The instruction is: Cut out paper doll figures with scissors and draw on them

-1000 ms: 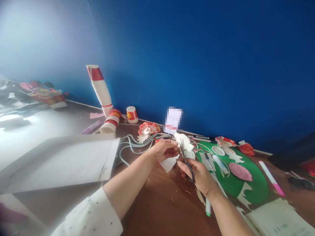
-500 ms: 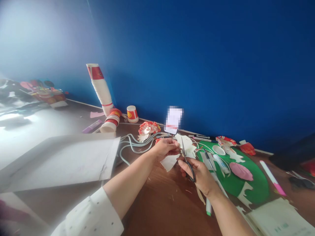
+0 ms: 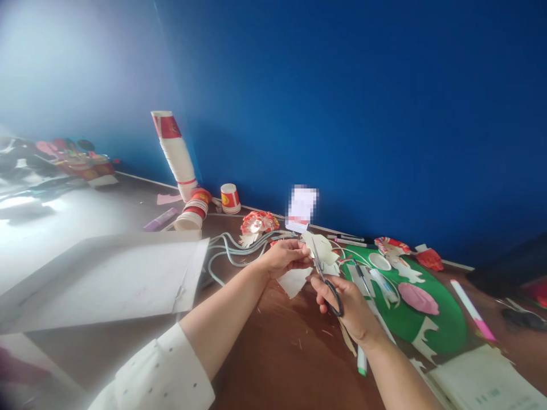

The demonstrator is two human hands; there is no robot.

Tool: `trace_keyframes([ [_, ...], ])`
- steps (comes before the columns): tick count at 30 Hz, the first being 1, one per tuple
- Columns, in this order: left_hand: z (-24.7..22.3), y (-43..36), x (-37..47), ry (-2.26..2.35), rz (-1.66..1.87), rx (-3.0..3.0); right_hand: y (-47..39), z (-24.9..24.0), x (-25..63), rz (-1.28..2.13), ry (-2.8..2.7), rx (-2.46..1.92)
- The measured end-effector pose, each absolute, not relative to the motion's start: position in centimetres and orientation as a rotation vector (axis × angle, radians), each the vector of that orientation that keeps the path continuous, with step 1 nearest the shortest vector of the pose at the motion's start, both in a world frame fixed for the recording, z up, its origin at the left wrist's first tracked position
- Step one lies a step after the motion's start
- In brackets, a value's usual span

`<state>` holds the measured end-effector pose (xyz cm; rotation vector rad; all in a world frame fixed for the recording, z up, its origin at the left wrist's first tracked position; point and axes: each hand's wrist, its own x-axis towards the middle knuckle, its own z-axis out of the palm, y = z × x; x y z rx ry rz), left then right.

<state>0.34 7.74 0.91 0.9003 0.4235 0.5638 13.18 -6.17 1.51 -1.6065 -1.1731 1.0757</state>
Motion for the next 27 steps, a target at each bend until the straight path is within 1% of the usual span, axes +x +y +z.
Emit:
trace_keyframes([
  [7, 0.41, 8.05, 0.08, 0.360, 0.536, 0.876, -6.18, 1.09, 13.34, 1.115, -1.112, -1.556],
  [19, 0.17, 8.10, -0.02, 0.308, 0.529, 0.867, -6.26, 1.80, 13.04, 1.134, -1.146, -1.549],
  [27, 0.05, 8.18, -0.02, 0.312, 0.524, 0.873, -6.30, 1.12, 13.42, 1.061, -1.201, -1.573],
])
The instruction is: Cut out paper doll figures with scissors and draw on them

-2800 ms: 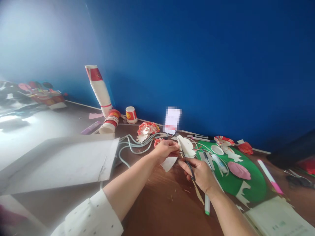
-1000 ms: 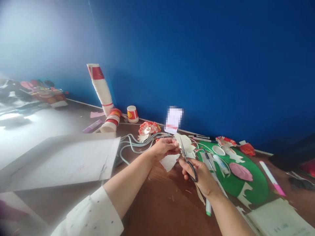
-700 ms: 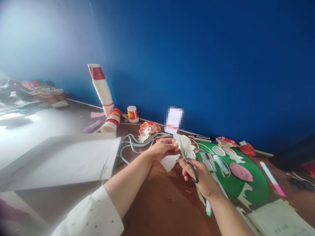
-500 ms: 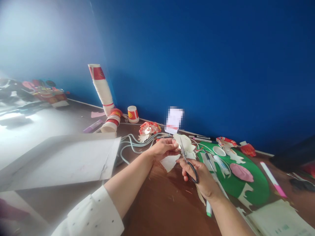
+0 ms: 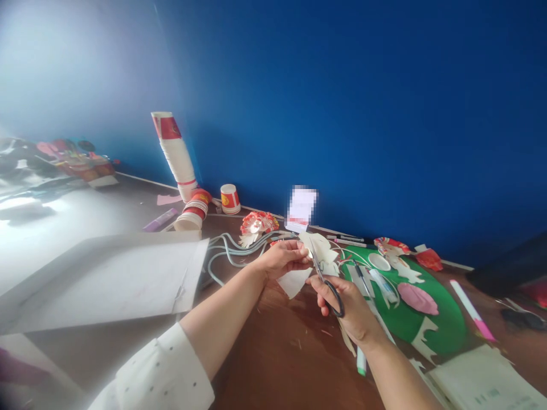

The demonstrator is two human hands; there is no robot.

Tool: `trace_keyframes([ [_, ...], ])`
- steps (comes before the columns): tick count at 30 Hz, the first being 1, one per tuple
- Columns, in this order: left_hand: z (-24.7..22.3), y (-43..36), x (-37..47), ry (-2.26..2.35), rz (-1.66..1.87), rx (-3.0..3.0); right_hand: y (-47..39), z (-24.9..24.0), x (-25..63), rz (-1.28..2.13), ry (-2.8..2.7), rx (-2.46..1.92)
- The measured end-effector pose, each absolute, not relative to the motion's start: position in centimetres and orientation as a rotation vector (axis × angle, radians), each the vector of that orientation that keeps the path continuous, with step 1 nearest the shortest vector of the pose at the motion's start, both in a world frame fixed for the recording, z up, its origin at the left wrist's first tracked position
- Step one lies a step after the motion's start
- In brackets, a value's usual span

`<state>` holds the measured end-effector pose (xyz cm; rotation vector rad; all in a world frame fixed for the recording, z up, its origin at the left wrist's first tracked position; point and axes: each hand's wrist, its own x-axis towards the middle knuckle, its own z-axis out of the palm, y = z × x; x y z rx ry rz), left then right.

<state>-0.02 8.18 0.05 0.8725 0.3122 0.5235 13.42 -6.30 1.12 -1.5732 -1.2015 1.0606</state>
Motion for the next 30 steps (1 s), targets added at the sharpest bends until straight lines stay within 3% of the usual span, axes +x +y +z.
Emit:
trace_keyframes([
  [30, 0.5, 8.5, -0.4, 0.289, 0.486, 0.921, -6.4, 2.7, 12.6, 1.002, -1.131, -1.692],
])
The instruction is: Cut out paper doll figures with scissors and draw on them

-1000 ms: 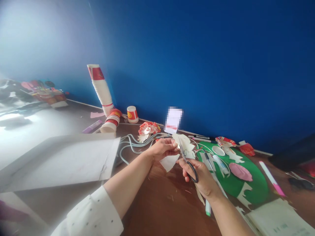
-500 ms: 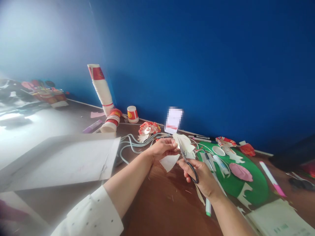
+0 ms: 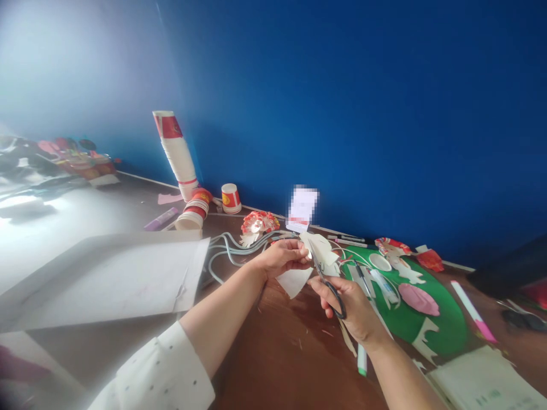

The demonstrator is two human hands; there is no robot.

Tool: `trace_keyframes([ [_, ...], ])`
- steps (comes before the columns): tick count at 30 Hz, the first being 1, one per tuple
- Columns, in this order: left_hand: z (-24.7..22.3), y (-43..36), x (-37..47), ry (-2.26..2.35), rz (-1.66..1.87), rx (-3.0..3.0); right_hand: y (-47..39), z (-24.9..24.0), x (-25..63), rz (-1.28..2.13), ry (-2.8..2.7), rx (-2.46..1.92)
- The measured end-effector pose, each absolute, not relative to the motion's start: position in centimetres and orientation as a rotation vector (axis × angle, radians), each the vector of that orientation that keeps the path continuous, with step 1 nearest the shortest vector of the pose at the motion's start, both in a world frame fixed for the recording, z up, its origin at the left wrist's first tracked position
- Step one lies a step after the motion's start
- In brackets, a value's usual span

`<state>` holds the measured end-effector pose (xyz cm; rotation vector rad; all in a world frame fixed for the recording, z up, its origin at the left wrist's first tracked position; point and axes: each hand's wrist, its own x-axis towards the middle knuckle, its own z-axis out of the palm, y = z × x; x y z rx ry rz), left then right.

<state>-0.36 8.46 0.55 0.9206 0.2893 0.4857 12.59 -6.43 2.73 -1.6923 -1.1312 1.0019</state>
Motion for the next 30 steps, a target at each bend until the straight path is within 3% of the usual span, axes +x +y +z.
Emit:
trace_keyframes([
  [30, 1.03, 8.51, -0.78, 0.332, 0.469, 0.992, -6.31, 3.34, 12.84, 1.003, -1.178, -1.806],
])
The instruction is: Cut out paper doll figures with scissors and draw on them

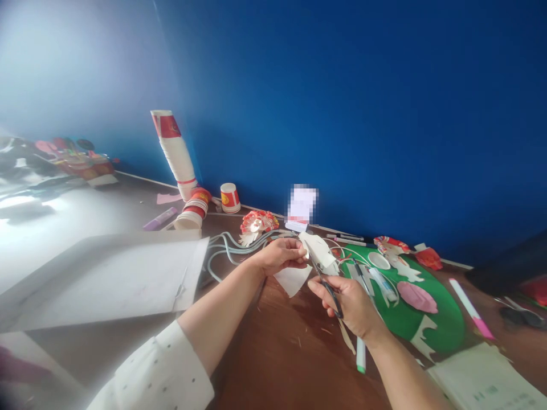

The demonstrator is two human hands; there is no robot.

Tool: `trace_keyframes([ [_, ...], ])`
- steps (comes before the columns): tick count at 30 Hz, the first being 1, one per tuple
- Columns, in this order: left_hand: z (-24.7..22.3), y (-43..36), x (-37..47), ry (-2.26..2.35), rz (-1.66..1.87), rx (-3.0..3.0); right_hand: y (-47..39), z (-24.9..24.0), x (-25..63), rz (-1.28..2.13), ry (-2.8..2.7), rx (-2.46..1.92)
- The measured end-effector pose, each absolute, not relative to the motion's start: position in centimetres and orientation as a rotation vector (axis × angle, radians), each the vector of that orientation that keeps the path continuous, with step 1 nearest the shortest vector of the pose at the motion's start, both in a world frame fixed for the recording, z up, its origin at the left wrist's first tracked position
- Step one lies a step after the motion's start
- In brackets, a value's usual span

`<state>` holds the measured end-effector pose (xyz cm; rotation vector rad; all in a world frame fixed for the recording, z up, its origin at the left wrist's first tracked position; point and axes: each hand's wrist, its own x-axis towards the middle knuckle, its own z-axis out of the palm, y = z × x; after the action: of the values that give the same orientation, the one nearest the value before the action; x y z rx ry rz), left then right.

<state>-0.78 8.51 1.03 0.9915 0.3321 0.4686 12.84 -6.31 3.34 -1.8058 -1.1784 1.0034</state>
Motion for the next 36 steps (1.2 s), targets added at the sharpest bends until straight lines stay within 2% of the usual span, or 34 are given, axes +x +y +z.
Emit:
trace_keyframes([
  [36, 1.00, 8.55, -0.64, 0.348, 0.473, 1.004, -6.22, 2.96, 12.76, 1.001, -1.187, -1.813],
])
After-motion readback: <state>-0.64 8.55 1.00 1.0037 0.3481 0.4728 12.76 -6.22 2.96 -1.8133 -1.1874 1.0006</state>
